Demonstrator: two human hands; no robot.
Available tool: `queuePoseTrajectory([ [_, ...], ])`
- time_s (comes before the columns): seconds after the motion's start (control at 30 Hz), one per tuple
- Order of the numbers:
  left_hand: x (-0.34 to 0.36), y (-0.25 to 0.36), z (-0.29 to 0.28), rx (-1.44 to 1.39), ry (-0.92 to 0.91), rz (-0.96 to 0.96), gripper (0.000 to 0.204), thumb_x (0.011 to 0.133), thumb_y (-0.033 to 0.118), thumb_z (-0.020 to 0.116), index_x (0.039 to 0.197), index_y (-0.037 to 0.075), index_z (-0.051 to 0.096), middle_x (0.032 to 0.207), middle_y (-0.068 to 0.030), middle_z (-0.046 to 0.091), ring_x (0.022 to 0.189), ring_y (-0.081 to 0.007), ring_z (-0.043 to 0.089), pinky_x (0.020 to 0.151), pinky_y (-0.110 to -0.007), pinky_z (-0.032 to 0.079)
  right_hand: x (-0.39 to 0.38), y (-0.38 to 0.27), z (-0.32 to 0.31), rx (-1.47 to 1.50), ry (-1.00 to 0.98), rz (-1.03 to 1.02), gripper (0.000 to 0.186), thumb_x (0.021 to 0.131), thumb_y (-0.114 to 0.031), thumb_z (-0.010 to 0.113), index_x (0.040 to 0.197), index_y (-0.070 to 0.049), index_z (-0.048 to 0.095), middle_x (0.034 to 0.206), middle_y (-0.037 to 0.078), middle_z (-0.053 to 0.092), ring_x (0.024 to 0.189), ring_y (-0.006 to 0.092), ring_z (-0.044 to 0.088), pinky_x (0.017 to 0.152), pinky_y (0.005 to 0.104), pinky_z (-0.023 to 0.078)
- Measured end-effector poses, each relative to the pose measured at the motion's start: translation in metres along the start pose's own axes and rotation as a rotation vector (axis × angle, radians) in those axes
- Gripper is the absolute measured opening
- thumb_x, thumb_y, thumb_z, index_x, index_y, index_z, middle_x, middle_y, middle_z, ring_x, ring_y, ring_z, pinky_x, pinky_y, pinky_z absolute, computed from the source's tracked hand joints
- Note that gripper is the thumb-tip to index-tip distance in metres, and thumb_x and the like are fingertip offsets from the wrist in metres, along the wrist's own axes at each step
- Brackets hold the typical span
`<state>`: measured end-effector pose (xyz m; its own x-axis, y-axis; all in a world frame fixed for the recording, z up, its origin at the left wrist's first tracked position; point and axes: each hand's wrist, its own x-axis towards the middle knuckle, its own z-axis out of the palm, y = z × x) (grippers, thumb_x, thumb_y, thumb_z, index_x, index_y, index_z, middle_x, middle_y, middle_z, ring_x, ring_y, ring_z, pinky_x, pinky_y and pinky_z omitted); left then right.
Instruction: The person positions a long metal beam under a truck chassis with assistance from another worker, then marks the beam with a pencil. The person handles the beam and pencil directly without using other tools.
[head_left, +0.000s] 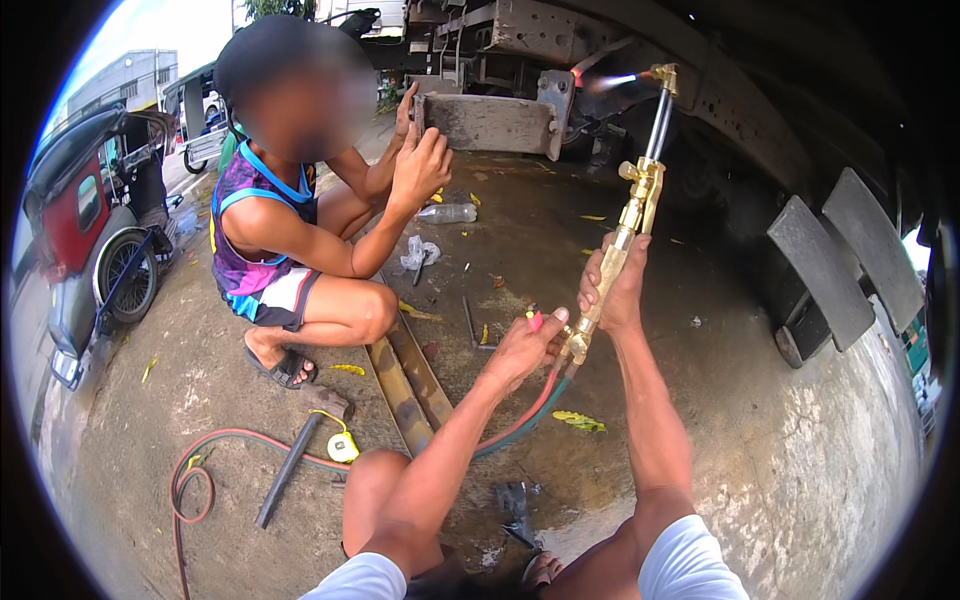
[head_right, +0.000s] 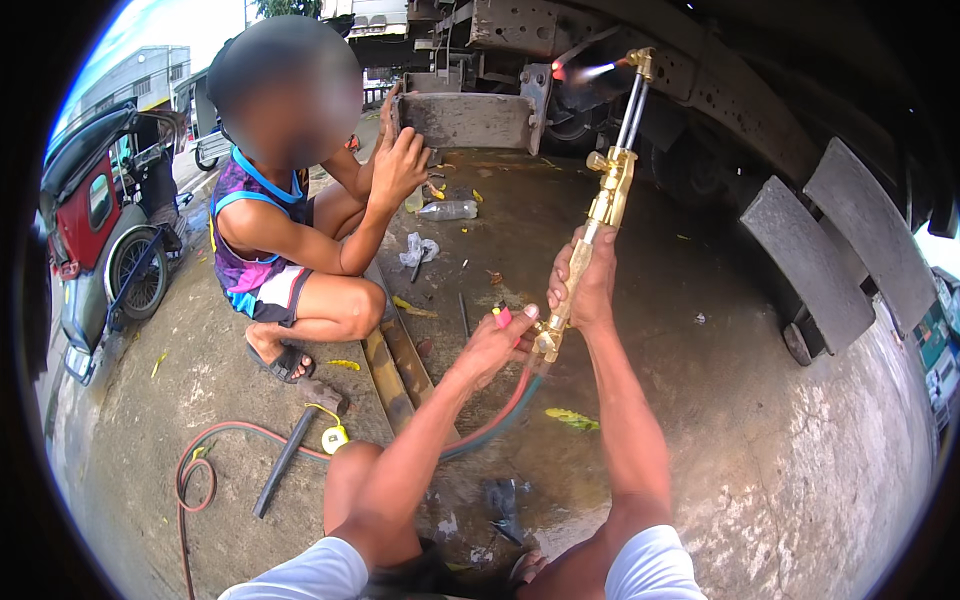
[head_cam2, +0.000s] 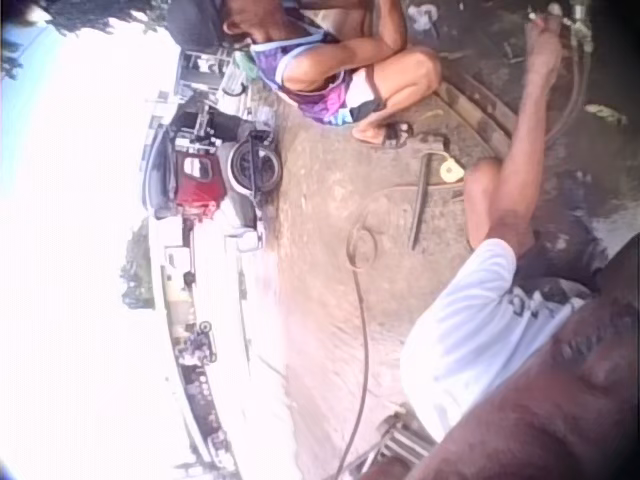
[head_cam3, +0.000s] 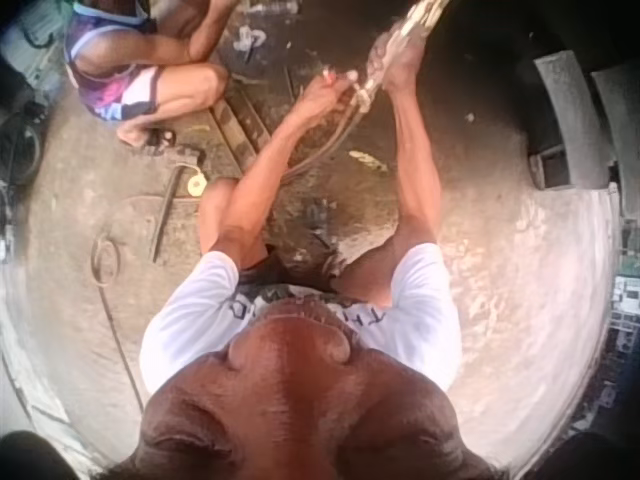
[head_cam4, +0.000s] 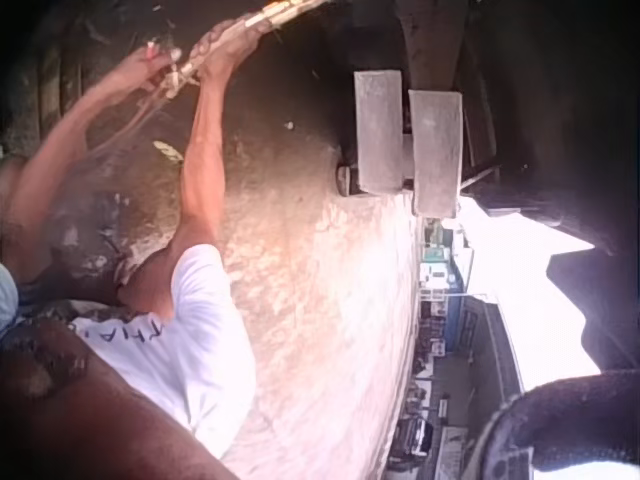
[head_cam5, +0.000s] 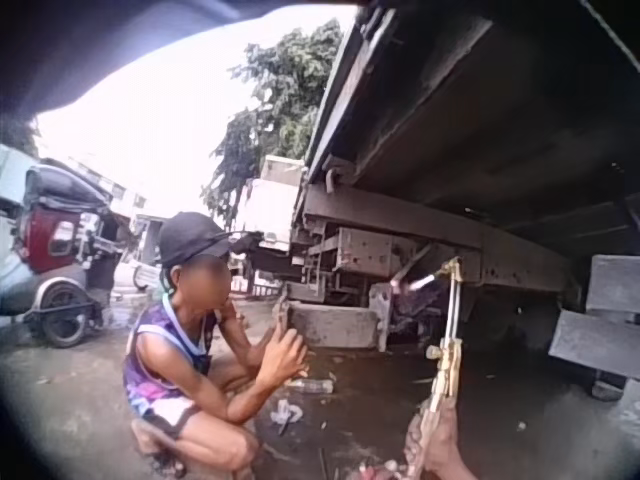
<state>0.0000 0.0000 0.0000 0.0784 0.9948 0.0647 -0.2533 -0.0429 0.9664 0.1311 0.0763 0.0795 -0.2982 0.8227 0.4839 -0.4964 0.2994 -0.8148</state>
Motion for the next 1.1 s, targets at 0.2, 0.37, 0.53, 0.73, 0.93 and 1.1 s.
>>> queuePoseTrajectory([
  [0.2, 0.004, -0.006, 0.003, -0.138, 0.149, -0.024, 0.045, 0.103, 0.045, 0.059, 0.109, 0.000, 0.060, 0.096, -0.0101, 0.063, 0.084, -0.0197, 0.065, 0.077, -0.040, 0.060, 0.015, 0.009, 0.004, -0.025, -0.006, 0.011, 0.068, 0.094, -0.078, 0.039, 0.099, -0.011, 0.042, 0.060, 0.002, 0.043, 0.037, 0.0095, 0.042, 0.032, 0.0257, 0.040],
  [0.37, 0.016, -0.002, -0.004, -0.136, 0.144, 0.019, 0.045, 0.103, 0.044, 0.058, 0.108, 0.000, 0.061, 0.098, -0.0096, 0.064, 0.085, -0.0191, 0.065, 0.077, -0.040, 0.059, 0.028, 0.007, 0.009, -0.037, -0.020, -0.005, 0.069, 0.090, -0.083, 0.040, 0.095, -0.013, 0.039, 0.058, 0.001, 0.041, 0.035, 0.0091, 0.040, 0.032, 0.0248, 0.039],
  [0.53, 0.016, -0.005, -0.006, -0.141, 0.151, 0.046, 0.046, 0.104, 0.043, 0.056, 0.110, -0.003, 0.062, 0.098, -0.0116, 0.066, 0.085, -0.0205, 0.069, 0.077, -0.040, 0.061, 0.028, 0.011, 0.010, -0.016, -0.030, 0.002, 0.067, 0.093, -0.079, 0.043, 0.095, -0.012, 0.041, 0.059, 0.002, 0.042, 0.036, 0.0094, 0.041, 0.032, 0.0259, 0.039],
  [0.73, 0.020, -0.005, -0.006, -0.132, 0.179, 0.038, 0.045, 0.105, 0.042, 0.056, 0.110, -0.002, 0.062, 0.097, -0.0112, 0.066, 0.084, -0.0202, 0.069, 0.076, -0.040, 0.061, 0.031, 0.013, 0.010, -0.008, -0.028, 0.013, 0.067, 0.093, -0.077, 0.045, 0.093, -0.011, 0.042, 0.060, 0.002, 0.043, 0.037, 0.0098, 0.042, 0.033, 0.0266, 0.039],
  [0.93, 0.017, -0.005, -0.009, -0.154, 0.170, 0.038, 0.045, 0.105, 0.041, 0.055, 0.109, -0.003, 0.061, 0.096, -0.0123, 0.066, 0.085, -0.0221, 0.069, 0.076, -0.040, 0.061, 0.031, 0.016, 0.012, -0.029, -0.032, 0.021, 0.065, 0.095, -0.077, 0.039, 0.097, -0.012, 0.042, 0.059, 0.001, 0.042, 0.036, 0.0096, 0.040, 0.033, 0.0262, 0.039],
  [1.1, 0.017, -0.005, -0.008, -0.140, 0.166, 0.026, 0.045, 0.105, 0.041, 0.054, 0.108, -0.004, 0.061, 0.095, -0.0130, 0.066, 0.085, -0.0235, 0.070, 0.077, -0.040, 0.061, 0.031, 0.016, 0.009, -0.005, -0.027, 0.029, 0.067, 0.093, -0.076, 0.046, 0.094, -0.009, 0.043, 0.060, 0.002, 0.044, 0.038, 0.0097, 0.043, 0.033, 0.0271, 0.041],
])
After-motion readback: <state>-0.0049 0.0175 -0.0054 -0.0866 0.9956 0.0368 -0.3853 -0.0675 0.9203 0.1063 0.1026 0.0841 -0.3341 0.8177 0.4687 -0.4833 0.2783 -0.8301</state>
